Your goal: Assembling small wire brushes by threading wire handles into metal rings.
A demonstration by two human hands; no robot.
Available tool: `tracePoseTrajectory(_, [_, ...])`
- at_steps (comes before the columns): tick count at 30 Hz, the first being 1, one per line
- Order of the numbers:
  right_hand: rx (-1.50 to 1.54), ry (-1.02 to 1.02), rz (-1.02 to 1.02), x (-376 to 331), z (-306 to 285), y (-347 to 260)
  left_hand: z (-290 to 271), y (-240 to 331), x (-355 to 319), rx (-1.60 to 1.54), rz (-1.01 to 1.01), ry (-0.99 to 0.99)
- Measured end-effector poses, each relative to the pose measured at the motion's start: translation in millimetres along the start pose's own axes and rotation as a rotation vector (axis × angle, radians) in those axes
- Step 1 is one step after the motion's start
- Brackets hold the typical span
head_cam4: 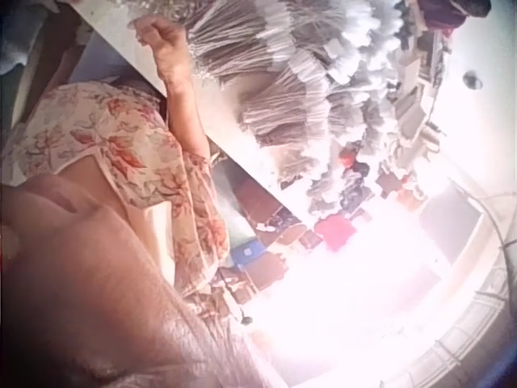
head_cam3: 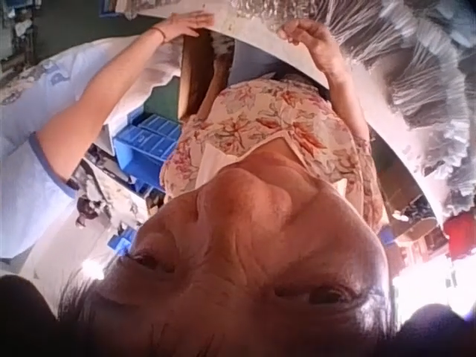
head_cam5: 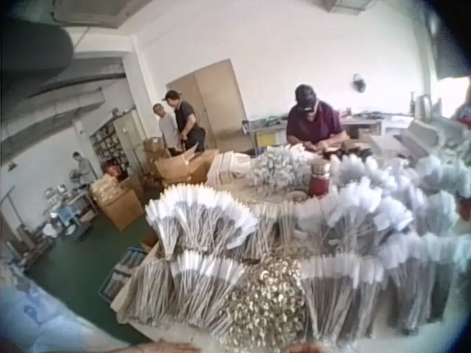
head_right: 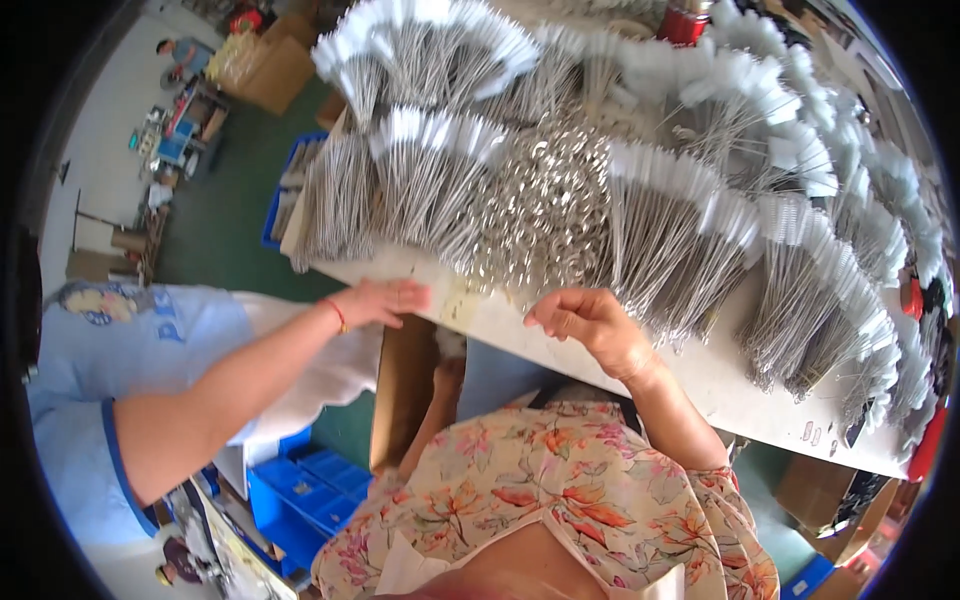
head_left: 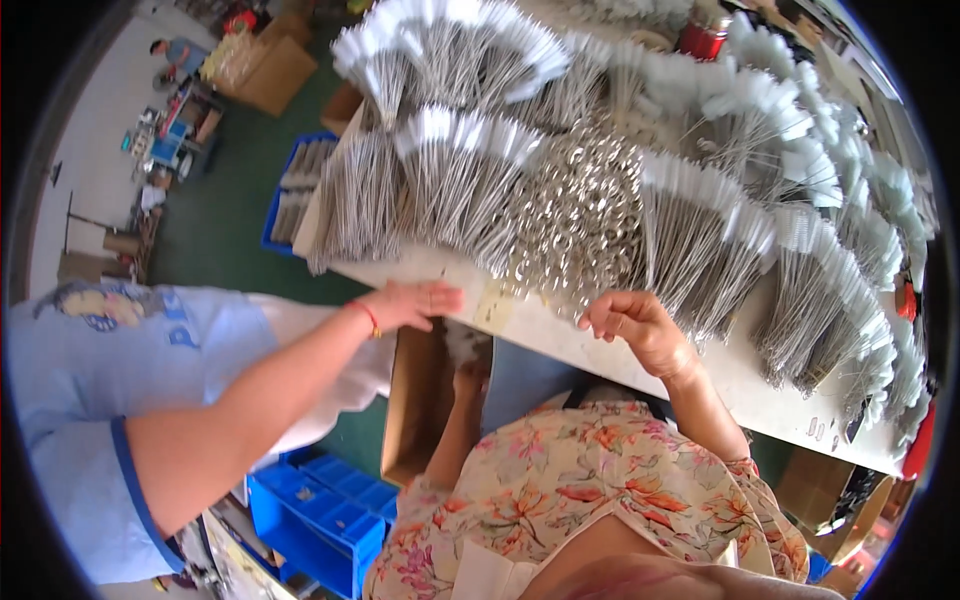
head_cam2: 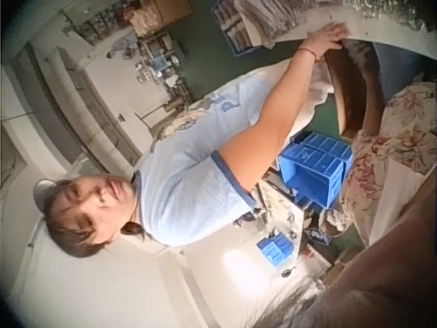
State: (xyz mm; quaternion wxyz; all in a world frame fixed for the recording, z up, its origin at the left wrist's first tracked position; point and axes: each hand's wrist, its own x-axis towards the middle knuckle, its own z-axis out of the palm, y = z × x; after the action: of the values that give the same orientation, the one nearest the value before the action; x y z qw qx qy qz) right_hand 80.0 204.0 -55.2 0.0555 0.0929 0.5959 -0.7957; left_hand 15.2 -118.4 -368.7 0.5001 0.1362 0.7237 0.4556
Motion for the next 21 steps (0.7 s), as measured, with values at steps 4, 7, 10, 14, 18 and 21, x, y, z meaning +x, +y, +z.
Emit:
tracePoseTrajectory(4, [0.062,0.044,-0.058,-5,-21,-10,-31,101,-66,-0.132,-0.086,0.265])
tracePoseTrajectory(7, [0.074,0.076,-0.083,-5,-28,-20,-36,232,-104,-0.006,0.012,-0.168])
tracePoseTrajectory(10, [0.048,0.084,-0.129,-5,-41,-43,-37,311,-84,-0.101,0.363,-0.216])
tracePoseTrajectory(14, [-0.069,0.055,-0.163,-12,-71,-63,-46,420,17,-0.129,0.818,0.204])
tracePoseTrajectory(18, [-0.291,0.249,-0.184,-41,-91,-98,-119,498,107,-0.098,1.184,0.806])
tracePoseTrajectory(21, [-0.67,0.511,-0.207,-39,-131,-117,-203,521,158,0.576,0.996,1.328])
